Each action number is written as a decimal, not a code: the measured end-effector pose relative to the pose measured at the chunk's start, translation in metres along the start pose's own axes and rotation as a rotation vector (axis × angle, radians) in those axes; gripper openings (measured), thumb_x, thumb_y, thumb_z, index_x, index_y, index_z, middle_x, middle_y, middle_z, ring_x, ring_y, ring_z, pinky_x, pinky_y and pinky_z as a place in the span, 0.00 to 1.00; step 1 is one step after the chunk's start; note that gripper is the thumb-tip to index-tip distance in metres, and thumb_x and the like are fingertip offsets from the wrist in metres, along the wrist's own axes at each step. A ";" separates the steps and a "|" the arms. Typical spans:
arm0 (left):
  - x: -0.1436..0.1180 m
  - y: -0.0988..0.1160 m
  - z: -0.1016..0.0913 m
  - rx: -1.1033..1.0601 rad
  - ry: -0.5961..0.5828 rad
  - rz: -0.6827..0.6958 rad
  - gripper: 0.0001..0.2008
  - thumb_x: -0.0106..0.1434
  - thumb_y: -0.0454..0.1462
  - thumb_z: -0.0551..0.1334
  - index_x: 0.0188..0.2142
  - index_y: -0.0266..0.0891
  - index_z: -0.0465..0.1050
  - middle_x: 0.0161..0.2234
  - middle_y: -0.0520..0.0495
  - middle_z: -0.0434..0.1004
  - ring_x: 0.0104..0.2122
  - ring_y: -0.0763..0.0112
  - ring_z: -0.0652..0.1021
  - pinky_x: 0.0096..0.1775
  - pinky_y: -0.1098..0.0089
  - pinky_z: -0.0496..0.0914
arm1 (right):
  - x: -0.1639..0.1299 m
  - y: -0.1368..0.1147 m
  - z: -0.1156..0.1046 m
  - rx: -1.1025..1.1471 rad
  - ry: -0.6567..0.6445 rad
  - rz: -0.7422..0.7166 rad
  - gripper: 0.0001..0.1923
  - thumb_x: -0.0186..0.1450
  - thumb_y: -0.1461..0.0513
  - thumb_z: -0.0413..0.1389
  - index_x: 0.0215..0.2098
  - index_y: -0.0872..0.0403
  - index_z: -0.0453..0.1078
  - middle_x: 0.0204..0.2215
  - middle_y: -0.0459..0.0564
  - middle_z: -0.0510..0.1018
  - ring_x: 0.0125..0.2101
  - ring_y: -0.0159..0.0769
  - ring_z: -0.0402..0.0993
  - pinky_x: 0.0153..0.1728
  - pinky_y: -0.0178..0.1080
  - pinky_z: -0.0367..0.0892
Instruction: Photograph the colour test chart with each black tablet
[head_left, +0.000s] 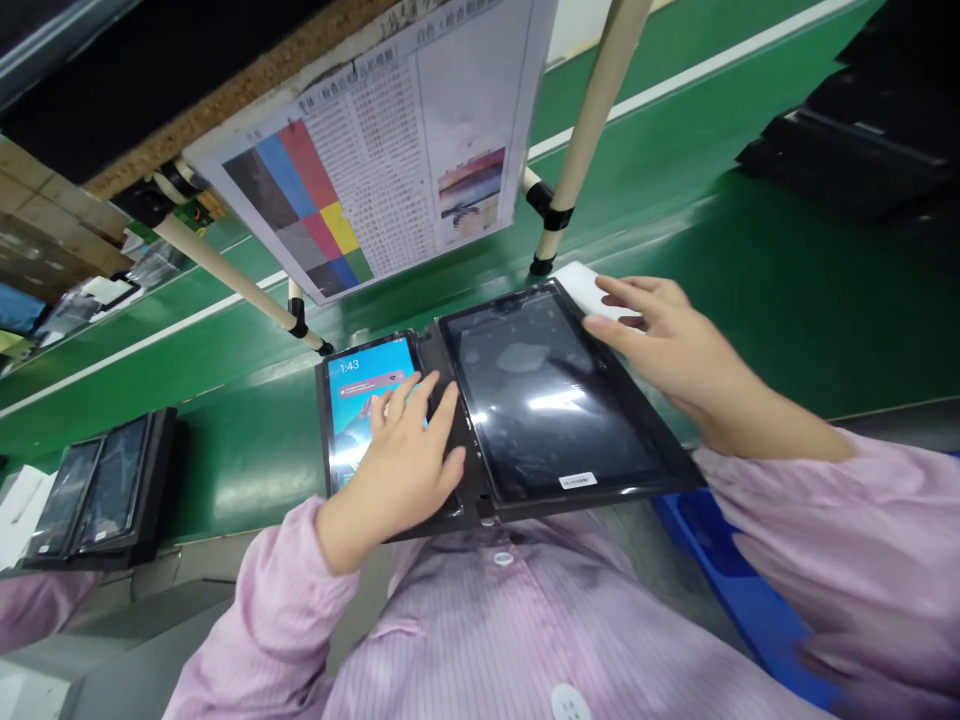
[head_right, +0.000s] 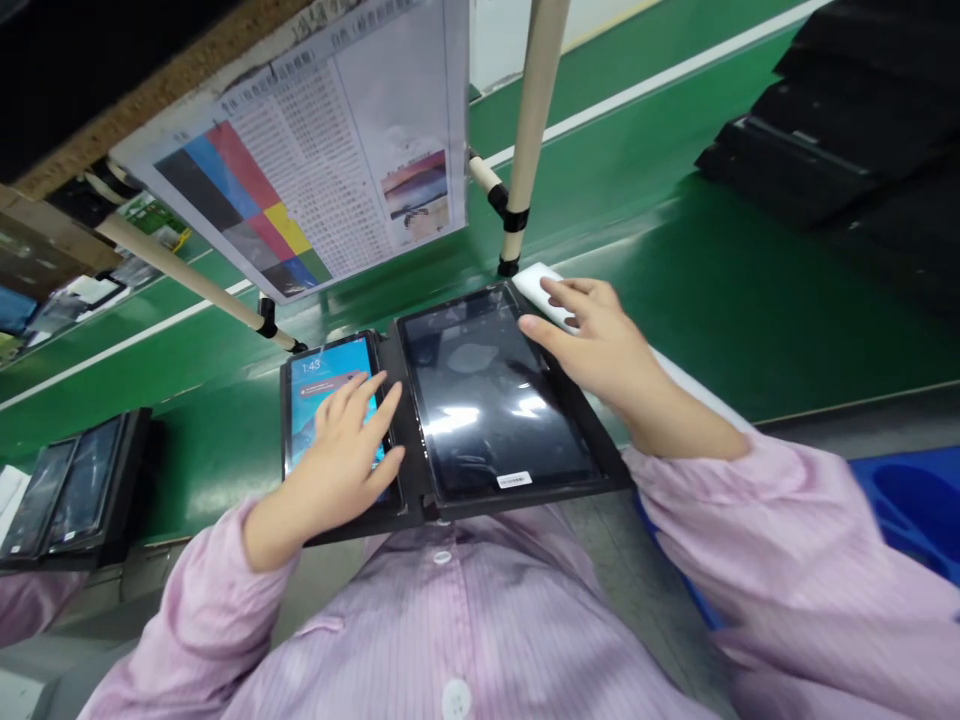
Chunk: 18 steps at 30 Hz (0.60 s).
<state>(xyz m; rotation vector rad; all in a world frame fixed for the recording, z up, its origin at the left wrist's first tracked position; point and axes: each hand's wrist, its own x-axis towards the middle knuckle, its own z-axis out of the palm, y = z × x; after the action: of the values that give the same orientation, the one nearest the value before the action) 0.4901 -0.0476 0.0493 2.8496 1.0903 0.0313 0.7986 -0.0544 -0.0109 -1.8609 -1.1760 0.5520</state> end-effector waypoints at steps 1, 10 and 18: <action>-0.014 -0.006 -0.005 -0.020 0.024 0.020 0.29 0.69 0.38 0.55 0.68 0.39 0.56 0.67 0.33 0.56 0.67 0.45 0.54 0.62 0.41 0.55 | -0.007 0.002 -0.007 -0.027 -0.034 -0.101 0.36 0.63 0.43 0.52 0.63 0.53 0.67 0.60 0.59 0.61 0.57 0.48 0.65 0.61 0.50 0.61; -0.127 -0.061 0.013 -0.167 0.024 -0.111 0.21 0.68 0.34 0.58 0.59 0.53 0.71 0.53 0.40 0.55 0.54 0.53 0.62 0.52 0.47 0.65 | -0.078 0.011 -0.034 -0.480 -0.195 -0.731 0.20 0.72 0.47 0.44 0.48 0.36 0.77 0.60 0.48 0.66 0.60 0.56 0.61 0.51 0.60 0.60; -0.138 -0.069 0.016 -0.250 -0.022 0.020 0.20 0.68 0.36 0.59 0.57 0.55 0.73 0.54 0.40 0.54 0.56 0.53 0.59 0.52 0.50 0.64 | -0.093 0.006 -0.045 -0.544 -0.376 -0.823 0.17 0.69 0.45 0.50 0.52 0.30 0.74 0.67 0.40 0.57 0.62 0.55 0.57 0.50 0.58 0.62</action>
<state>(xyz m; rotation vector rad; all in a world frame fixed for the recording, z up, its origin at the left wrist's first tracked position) 0.3423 -0.0896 0.0285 2.6319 0.9771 0.1275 0.7915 -0.1565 0.0018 -1.4960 -2.3546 0.1014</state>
